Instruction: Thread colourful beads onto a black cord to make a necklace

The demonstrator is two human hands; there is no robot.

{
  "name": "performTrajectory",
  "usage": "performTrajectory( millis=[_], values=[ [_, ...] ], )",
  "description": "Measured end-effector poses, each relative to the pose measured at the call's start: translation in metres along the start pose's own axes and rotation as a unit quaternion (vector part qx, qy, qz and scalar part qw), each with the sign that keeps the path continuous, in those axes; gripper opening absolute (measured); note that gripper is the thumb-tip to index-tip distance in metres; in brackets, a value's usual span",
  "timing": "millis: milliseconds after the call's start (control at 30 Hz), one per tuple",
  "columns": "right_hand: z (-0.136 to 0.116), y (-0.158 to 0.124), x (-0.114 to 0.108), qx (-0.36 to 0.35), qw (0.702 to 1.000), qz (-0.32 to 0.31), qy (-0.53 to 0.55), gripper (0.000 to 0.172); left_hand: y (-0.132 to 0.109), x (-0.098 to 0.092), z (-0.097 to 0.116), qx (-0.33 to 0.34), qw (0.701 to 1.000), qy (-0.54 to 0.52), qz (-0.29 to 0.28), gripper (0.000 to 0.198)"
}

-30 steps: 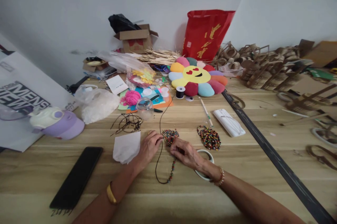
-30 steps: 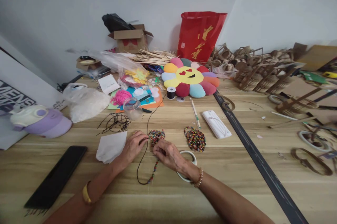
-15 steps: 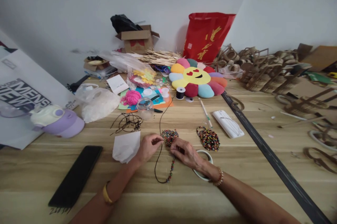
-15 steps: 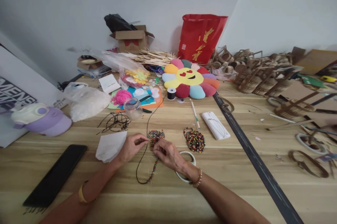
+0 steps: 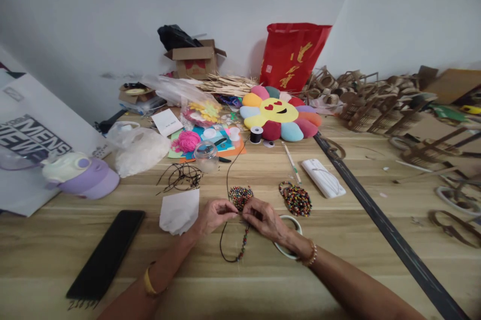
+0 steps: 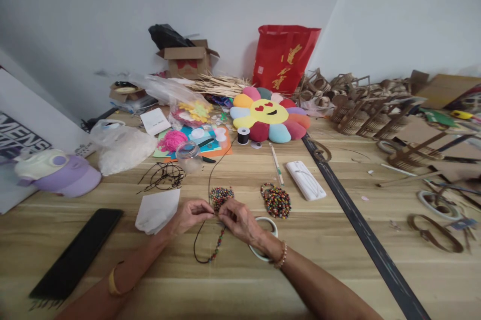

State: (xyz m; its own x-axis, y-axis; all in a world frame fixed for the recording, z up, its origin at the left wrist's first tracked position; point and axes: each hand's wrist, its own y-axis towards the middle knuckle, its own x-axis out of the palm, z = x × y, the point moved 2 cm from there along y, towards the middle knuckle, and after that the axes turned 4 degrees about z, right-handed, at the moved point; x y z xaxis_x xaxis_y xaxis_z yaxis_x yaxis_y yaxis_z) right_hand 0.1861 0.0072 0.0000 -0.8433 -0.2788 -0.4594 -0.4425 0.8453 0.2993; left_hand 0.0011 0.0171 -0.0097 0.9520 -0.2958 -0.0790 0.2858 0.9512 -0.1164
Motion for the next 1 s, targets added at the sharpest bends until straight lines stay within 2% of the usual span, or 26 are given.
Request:
performTrajectory(
  millis=[167,1000],
  values=[
    [-0.0002,-0.0001,0.0005,0.0,1.0,0.002,0.001,0.01,-0.0012,0.0016,0.0018,-0.011,1.0,-0.001,-0.002,0.023],
    [0.0011,-0.0002,0.0016,-0.007,1.0,-0.003,-0.003,0.012,-0.0023,0.0026,0.0049,0.017,1.0,0.018,-0.009,0.018]
  ],
)
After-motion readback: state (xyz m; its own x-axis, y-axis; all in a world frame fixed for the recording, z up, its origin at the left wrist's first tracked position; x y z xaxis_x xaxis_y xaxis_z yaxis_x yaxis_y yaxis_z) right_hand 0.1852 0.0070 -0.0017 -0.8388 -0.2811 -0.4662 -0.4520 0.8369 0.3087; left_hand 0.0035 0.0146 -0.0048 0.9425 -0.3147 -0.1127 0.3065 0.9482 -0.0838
